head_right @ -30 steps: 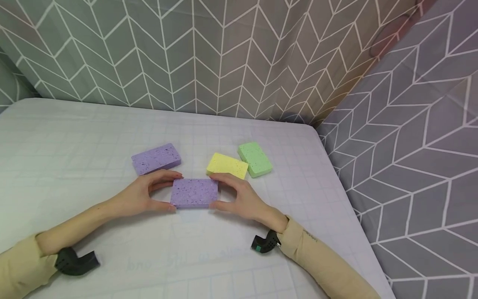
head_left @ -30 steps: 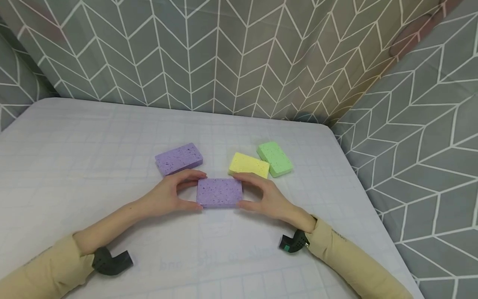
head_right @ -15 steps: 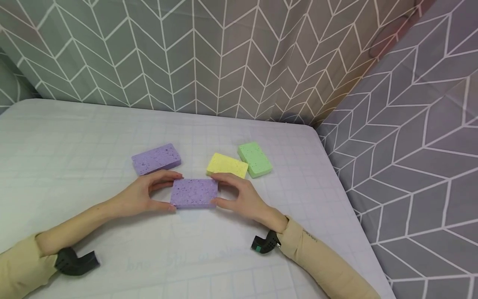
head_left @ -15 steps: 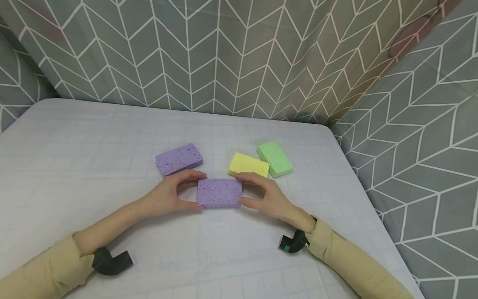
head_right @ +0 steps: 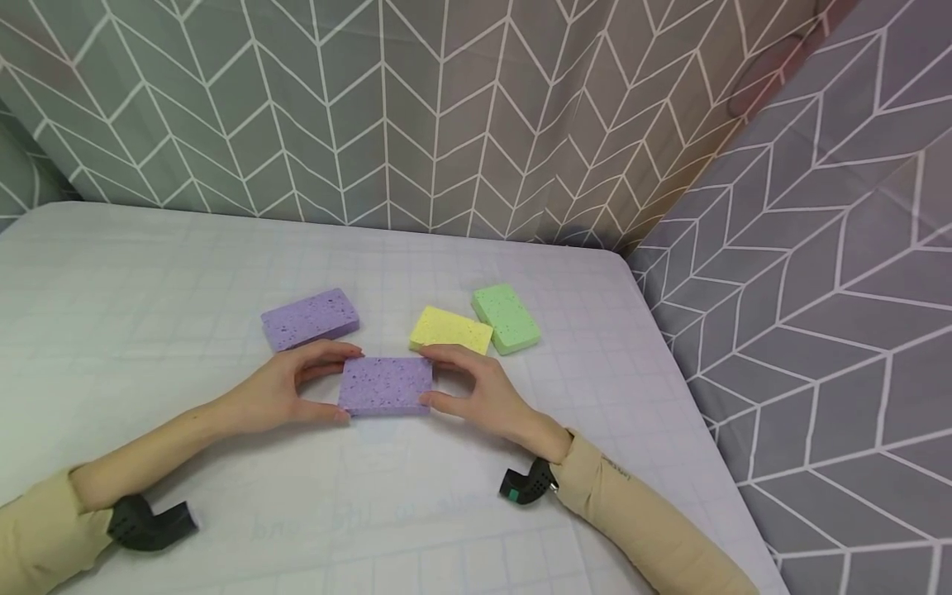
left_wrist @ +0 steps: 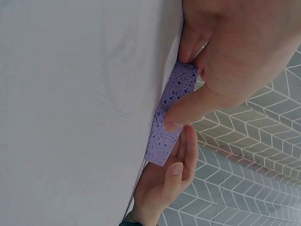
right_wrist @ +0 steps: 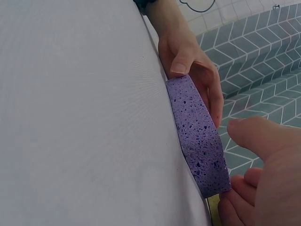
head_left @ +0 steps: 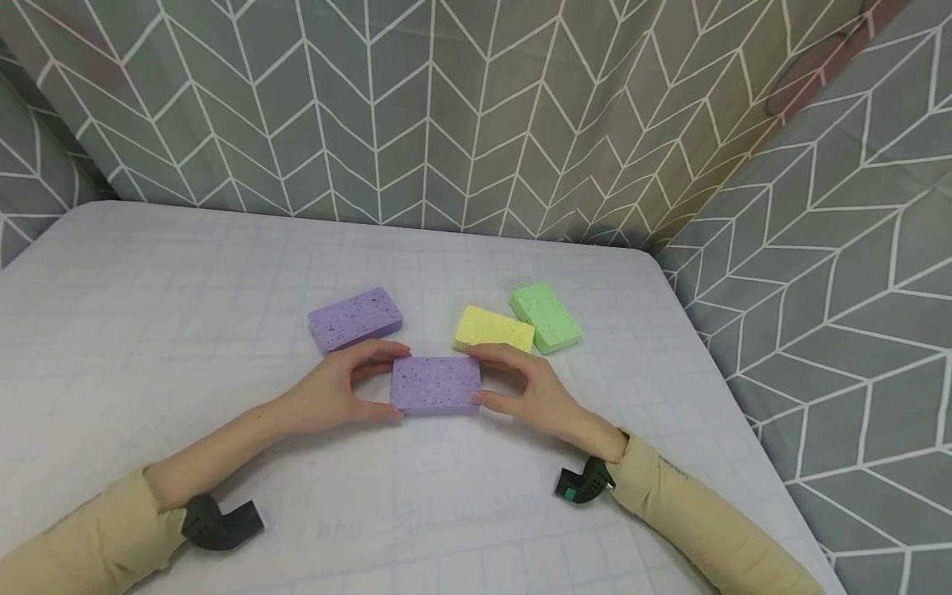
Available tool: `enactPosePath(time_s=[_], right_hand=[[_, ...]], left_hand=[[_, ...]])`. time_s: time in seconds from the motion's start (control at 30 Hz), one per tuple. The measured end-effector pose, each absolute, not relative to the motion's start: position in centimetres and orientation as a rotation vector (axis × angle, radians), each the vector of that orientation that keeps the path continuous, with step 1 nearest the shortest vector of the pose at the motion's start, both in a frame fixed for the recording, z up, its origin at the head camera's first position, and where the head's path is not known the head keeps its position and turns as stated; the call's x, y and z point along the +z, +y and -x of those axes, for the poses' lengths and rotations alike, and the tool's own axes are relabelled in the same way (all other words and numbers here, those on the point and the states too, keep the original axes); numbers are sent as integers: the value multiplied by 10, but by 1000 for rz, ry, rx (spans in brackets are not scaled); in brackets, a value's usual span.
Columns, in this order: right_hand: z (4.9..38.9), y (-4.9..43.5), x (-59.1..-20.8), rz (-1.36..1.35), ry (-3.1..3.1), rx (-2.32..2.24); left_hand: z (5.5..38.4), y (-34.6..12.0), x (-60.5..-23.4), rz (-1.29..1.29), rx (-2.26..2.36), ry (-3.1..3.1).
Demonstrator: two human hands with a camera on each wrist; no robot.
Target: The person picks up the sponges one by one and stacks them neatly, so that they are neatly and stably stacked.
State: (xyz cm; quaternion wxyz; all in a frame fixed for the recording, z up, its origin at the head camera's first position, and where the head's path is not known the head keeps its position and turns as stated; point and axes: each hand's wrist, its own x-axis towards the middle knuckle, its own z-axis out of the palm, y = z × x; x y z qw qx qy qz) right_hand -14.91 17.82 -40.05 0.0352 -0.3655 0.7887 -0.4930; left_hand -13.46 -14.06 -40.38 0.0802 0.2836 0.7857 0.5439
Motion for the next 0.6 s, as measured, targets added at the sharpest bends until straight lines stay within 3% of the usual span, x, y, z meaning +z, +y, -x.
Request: enactPosePath(time_s=[0.6], right_hand=[[151, 181, -395, 1226, 2545, -1688]], left_hand=[[134, -141, -402, -839, 1614, 2350]])
